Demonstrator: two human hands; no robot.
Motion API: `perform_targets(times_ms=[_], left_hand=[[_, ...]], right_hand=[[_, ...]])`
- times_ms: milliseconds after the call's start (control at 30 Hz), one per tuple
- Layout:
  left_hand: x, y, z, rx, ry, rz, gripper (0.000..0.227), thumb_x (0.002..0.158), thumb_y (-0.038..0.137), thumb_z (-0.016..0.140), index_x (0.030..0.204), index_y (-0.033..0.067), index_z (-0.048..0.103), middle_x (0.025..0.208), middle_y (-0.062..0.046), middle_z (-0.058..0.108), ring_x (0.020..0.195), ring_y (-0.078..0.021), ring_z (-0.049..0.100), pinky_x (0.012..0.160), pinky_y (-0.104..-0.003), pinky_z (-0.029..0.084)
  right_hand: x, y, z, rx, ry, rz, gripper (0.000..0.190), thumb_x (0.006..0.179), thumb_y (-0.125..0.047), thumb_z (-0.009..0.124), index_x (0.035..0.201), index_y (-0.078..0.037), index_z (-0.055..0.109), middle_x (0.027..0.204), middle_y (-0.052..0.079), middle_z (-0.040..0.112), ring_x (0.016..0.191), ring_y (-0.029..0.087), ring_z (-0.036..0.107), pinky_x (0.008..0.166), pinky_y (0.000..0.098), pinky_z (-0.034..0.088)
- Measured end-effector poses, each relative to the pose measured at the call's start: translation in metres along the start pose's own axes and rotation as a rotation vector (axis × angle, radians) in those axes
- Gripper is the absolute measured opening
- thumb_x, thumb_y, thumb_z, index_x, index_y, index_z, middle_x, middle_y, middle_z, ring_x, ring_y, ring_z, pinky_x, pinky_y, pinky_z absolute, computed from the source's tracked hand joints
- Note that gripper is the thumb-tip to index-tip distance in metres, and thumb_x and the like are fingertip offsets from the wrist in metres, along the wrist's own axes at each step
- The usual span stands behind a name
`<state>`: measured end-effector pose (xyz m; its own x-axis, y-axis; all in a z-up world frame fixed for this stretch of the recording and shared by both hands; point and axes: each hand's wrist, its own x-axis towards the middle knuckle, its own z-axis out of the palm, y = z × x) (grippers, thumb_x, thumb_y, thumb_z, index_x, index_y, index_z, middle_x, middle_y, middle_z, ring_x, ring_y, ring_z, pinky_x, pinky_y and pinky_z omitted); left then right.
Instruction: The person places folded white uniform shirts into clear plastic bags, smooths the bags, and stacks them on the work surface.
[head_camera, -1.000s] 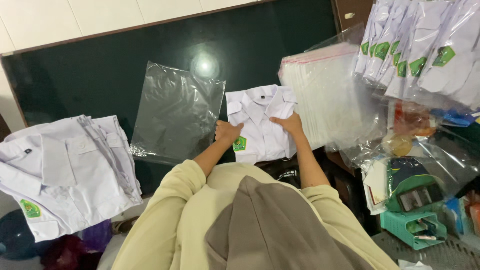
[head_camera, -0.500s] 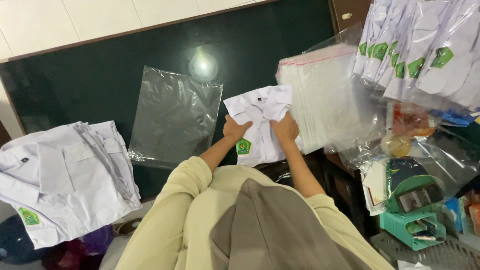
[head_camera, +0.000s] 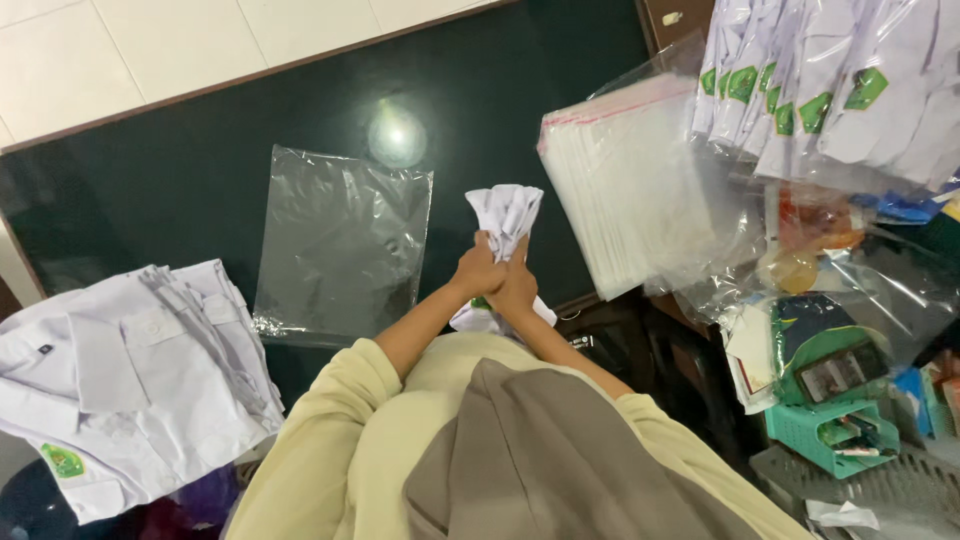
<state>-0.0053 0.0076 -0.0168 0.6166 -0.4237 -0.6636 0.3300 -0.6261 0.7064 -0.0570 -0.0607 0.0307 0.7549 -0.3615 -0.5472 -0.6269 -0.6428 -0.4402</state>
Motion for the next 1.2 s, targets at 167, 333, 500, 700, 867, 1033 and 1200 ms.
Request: perform_targets(times_ms=[167, 333, 500, 700, 867, 1033, 1200], left_hand=[[-0.027, -0.017, -0.013, 0.037, 0.009, 0.312, 0.077, 0.084, 0.044, 0.052, 0.143, 0.0063, 0.022, 0.108, -0.018, 0.061, 0.102, -0.0369, 0.06, 0.088, -0.05, 0.046], [-0.12, -0.051, -0.098, 0.43, 0.361, 0.597, 0.085, 0.071, 0.035, 0.075, 0.142, 0.0129, 0.035, 0.145, -0.015, 0.036, 0.131, -0.0411, 0.033, 0.108, -0.052, 0.025], [-0.178, -0.161, -0.147, 1.012, 0.257, 0.071, 0.118, 0.057, 0.047, 0.08, 0.148, 0.0365, 0.006, 0.157, -0.005, -0.006, 0.14, -0.0411, 0.0, 0.109, -0.061, 0.014], [-0.162, -0.237, -0.131, 1.071, 0.253, -0.027, 0.08, 0.08, 0.039, 0.062, 0.146, 0.0385, 0.017, 0.155, -0.005, 0.01, 0.136, -0.0423, 0.022, 0.101, -0.056, 0.038], [-0.142, -0.252, -0.105, 1.273, 0.472, 0.14, 0.068, 0.08, 0.031, 0.066, 0.14, 0.0354, 0.034, 0.14, -0.01, 0.041, 0.111, -0.0307, 0.05, 0.07, -0.032, 0.053], [-0.117, -0.226, -0.084, 1.211, 0.721, 0.375, 0.024, 0.08, 0.028, 0.061, 0.104, 0.0289, 0.068, 0.108, -0.011, 0.065, 0.088, -0.0266, 0.061, 0.055, -0.032, 0.049], [-0.093, -0.153, -0.069, 0.947, 1.028, 0.367, 0.025, 0.079, 0.041, 0.057, 0.086, 0.0179, 0.063, 0.078, -0.006, 0.061, 0.079, -0.0268, 0.057, 0.061, -0.039, 0.043]], right_hand=[[0.035, 0.033, 0.016, 0.148, 0.138, -0.003, 0.089, 0.077, -0.026, 0.067, 0.143, -0.011, 0.01, 0.111, 0.031, 0.058, 0.103, 0.047, 0.058, 0.091, 0.0547, 0.045], [0.058, 0.087, -0.01, 0.668, 0.159, -0.157, 0.071, 0.076, -0.01, 0.07, 0.137, -0.005, 0.034, 0.128, 0.03, 0.048, 0.121, 0.045, 0.044, 0.101, 0.0533, 0.035], [0.071, 0.153, -0.038, 1.379, -0.203, 0.453, 0.052, 0.075, -0.027, 0.076, 0.118, -0.005, 0.059, 0.112, 0.017, 0.064, 0.099, 0.032, 0.064, 0.093, 0.0449, 0.045], [0.083, 0.174, -0.019, 1.433, -0.216, 0.457, 0.051, 0.075, -0.026, 0.073, 0.119, -0.003, 0.058, 0.117, 0.019, 0.061, 0.106, 0.033, 0.061, 0.1, 0.0457, 0.04], [0.089, 0.175, -0.017, 1.451, -0.212, 0.379, 0.041, 0.079, -0.019, 0.07, 0.113, 0.001, 0.06, 0.112, 0.021, 0.063, 0.101, 0.034, 0.063, 0.098, 0.0466, 0.041], [0.092, 0.17, -0.019, 1.483, -0.242, 0.373, 0.04, 0.08, -0.022, 0.07, 0.112, 0.0, 0.062, 0.113, 0.021, 0.062, 0.103, 0.034, 0.063, 0.099, 0.0492, 0.041], [0.096, 0.163, -0.02, 1.512, -0.241, 0.335, 0.04, 0.082, -0.022, 0.068, 0.113, 0.003, 0.061, 0.113, 0.023, 0.062, 0.104, 0.035, 0.062, 0.1, 0.0505, 0.039]])
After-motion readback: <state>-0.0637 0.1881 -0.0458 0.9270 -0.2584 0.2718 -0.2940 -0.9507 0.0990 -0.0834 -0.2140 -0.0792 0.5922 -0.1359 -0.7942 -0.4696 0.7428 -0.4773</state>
